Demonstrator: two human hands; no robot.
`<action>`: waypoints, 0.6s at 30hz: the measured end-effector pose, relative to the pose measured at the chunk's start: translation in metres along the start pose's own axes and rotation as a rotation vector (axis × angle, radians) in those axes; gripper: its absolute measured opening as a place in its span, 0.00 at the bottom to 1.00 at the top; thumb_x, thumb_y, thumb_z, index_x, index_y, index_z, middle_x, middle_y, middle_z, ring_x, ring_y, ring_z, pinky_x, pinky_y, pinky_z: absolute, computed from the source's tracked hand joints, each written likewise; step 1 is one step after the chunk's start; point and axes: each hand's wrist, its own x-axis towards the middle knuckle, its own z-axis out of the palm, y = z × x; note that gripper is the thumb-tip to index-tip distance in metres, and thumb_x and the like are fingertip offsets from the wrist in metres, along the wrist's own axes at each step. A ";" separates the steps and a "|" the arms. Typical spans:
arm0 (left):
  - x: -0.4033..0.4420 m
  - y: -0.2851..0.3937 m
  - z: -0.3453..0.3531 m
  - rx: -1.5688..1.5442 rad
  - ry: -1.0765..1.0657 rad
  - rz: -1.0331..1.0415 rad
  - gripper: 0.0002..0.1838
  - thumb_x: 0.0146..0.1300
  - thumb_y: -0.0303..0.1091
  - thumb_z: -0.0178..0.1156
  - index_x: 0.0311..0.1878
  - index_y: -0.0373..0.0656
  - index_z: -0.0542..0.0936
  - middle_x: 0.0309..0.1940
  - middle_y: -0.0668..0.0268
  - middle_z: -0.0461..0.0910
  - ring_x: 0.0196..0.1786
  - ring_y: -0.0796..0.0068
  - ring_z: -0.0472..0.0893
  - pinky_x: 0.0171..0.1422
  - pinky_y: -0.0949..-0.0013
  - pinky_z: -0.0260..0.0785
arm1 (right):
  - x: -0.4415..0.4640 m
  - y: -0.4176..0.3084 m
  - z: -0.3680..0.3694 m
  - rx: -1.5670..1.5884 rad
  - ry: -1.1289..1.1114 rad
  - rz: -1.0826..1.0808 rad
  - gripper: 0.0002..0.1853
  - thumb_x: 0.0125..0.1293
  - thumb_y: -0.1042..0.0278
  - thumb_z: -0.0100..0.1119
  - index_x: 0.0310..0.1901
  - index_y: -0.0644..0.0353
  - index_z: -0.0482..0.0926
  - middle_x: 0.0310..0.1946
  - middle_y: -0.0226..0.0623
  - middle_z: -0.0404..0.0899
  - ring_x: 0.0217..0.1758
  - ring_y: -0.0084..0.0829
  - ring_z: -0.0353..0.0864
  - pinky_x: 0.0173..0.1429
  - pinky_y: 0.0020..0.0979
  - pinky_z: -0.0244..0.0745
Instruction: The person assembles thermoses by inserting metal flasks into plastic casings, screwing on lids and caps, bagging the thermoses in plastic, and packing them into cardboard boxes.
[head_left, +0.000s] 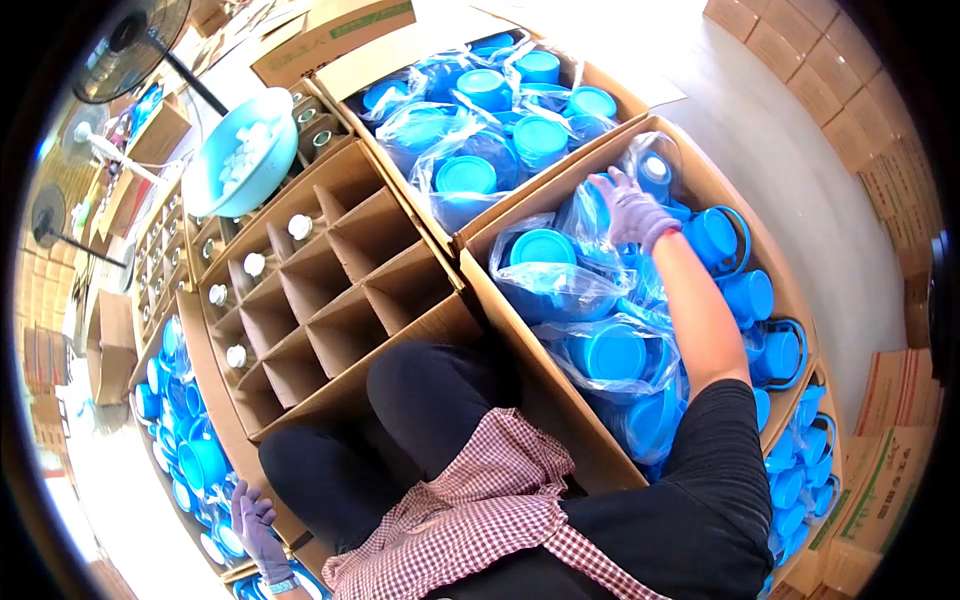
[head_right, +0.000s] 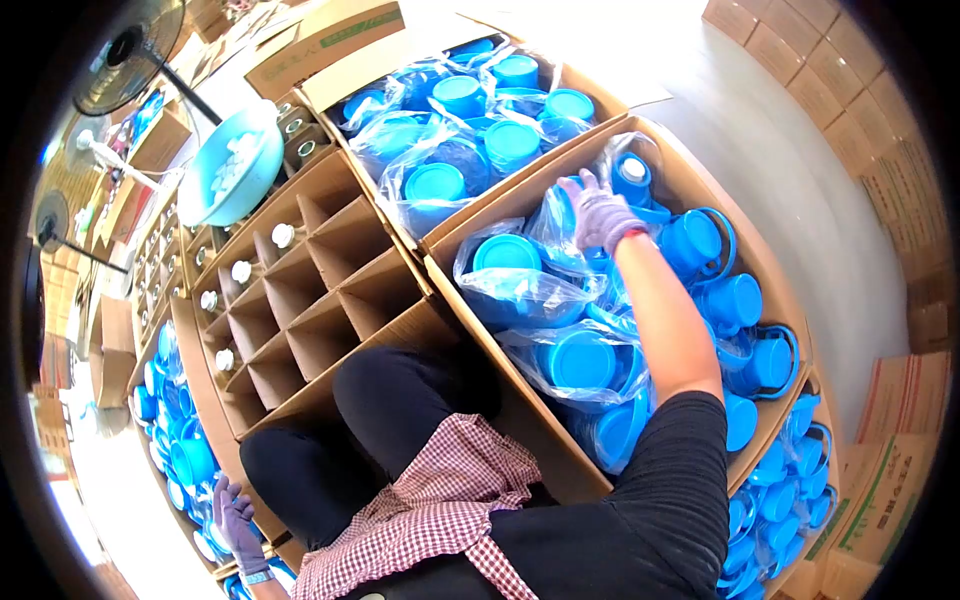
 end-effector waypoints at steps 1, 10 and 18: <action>0.005 0.003 0.006 -0.003 -0.023 0.012 0.25 0.81 0.42 0.54 0.72 0.36 0.73 0.49 0.62 0.80 0.38 0.83 0.77 0.40 0.82 0.69 | 0.005 0.000 0.021 -0.076 0.097 0.036 0.57 0.42 0.62 0.77 0.78 0.40 0.58 0.77 0.51 0.61 0.76 0.63 0.67 0.72 0.57 0.73; 0.028 0.017 0.032 0.056 -0.107 0.063 0.25 0.81 0.42 0.53 0.73 0.38 0.73 0.50 0.63 0.79 0.38 0.84 0.77 0.40 0.81 0.69 | 0.009 0.024 0.030 0.273 0.535 -0.060 0.44 0.48 0.61 0.76 0.70 0.43 0.69 0.65 0.47 0.74 0.66 0.58 0.74 0.69 0.51 0.73; 0.022 0.034 0.042 0.110 -0.087 0.027 0.26 0.81 0.43 0.53 0.73 0.36 0.72 0.50 0.63 0.79 0.39 0.84 0.76 0.43 0.80 0.68 | 0.003 0.014 0.033 0.315 0.462 -0.006 0.39 0.49 0.71 0.74 0.67 0.53 0.73 0.64 0.46 0.76 0.69 0.53 0.73 0.73 0.46 0.68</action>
